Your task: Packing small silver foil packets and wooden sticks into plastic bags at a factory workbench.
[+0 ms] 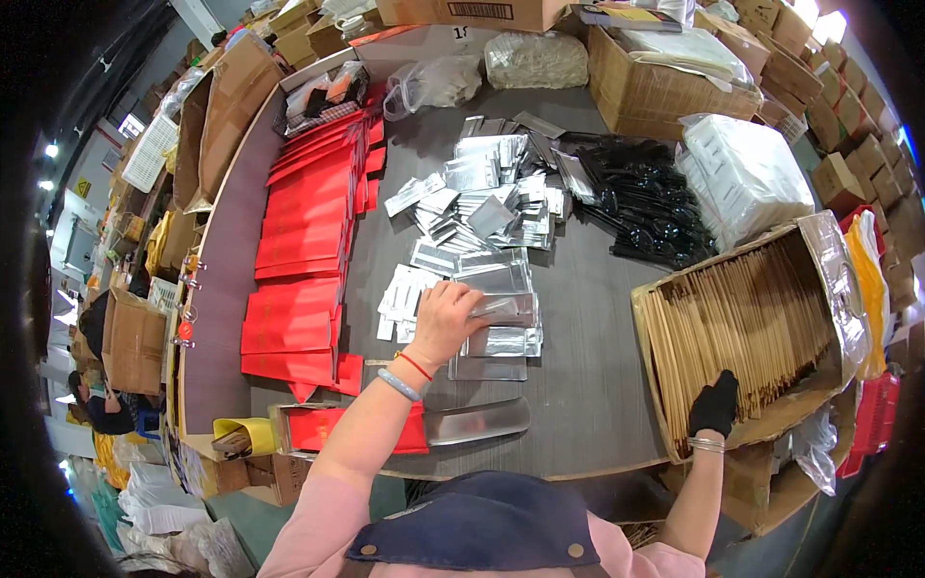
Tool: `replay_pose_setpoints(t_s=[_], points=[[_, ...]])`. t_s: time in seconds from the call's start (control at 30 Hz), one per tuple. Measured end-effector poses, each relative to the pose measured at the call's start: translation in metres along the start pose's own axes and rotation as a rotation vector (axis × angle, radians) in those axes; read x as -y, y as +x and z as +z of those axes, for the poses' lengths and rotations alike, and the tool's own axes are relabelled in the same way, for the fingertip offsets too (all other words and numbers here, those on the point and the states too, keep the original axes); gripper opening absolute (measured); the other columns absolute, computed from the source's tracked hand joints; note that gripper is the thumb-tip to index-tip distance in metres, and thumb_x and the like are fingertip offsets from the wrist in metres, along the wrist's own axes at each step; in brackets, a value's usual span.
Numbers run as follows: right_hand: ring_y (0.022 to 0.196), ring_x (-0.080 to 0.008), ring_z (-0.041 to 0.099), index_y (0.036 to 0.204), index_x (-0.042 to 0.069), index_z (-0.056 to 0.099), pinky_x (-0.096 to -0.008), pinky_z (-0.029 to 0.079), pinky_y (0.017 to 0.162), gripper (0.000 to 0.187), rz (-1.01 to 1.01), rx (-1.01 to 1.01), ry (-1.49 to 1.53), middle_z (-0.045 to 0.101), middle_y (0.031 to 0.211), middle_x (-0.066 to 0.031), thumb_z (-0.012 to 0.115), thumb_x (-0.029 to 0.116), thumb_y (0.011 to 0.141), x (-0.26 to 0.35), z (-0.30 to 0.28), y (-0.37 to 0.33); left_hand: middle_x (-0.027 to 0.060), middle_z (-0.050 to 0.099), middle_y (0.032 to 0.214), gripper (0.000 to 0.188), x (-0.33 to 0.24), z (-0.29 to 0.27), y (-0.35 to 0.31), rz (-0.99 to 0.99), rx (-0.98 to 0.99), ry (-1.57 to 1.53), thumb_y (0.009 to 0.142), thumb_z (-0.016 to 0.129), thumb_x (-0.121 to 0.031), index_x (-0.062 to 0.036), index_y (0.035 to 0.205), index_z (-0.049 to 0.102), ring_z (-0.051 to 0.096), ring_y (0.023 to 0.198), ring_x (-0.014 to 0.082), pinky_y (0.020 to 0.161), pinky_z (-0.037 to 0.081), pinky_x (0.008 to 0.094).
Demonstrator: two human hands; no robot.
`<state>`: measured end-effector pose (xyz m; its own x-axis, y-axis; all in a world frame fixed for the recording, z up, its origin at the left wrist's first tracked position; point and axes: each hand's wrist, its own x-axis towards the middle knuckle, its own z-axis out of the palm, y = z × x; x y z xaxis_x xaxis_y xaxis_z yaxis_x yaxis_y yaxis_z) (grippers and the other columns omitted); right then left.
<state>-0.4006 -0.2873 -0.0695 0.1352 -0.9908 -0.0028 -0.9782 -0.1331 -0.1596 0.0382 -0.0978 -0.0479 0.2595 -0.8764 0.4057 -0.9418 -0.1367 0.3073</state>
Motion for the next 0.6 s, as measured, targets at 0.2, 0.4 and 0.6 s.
replay_pose_setpoints(t_s=[0.2,0.4,0.6], points=[[0.108,-0.0255,0.058,0.132,-0.004,0.047,-0.0357,0.046,0.092,0.039,0.056,-0.228,0.669,0.058,0.123,-0.0171,0.044,0.021,0.102,0.027,-0.025,-0.02,0.0009,0.058,0.095,0.038,0.001,0.003,-0.004,0.022,-0.026,-0.004,0.062,0.081,-0.019,-0.0138,0.096,0.065,0.053,0.096,0.0229,0.078,0.042,0.0371],[0.094,-0.0178,0.054,0.102,0.005,0.057,-0.0298,0.041,0.085,0.012,-0.178,0.111,1.126,0.058,0.098,-0.0068,0.051,0.013,0.097,0.149,-0.019,-0.097,0.0035,0.06,0.08,0.019,-0.013,-0.006,-0.018,-0.031,0.079,-0.12,0.069,0.074,-0.014,-0.0121,0.081,0.06,0.057,0.083,0.0235,0.076,0.042,0.0382],[0.07,-0.0177,0.057,0.109,0.007,0.063,-0.0326,0.047,0.066,0.018,-0.557,0.294,0.941,0.058,0.08,-0.0066,0.057,0.008,0.091,0.15,0.018,-0.085,0.0035,0.063,0.081,0.028,-0.05,-0.068,-0.1,-0.169,0.534,-0.192,0.063,0.081,-0.021,-0.012,0.086,0.067,0.059,0.084,0.0238,0.077,0.045,0.0408]])
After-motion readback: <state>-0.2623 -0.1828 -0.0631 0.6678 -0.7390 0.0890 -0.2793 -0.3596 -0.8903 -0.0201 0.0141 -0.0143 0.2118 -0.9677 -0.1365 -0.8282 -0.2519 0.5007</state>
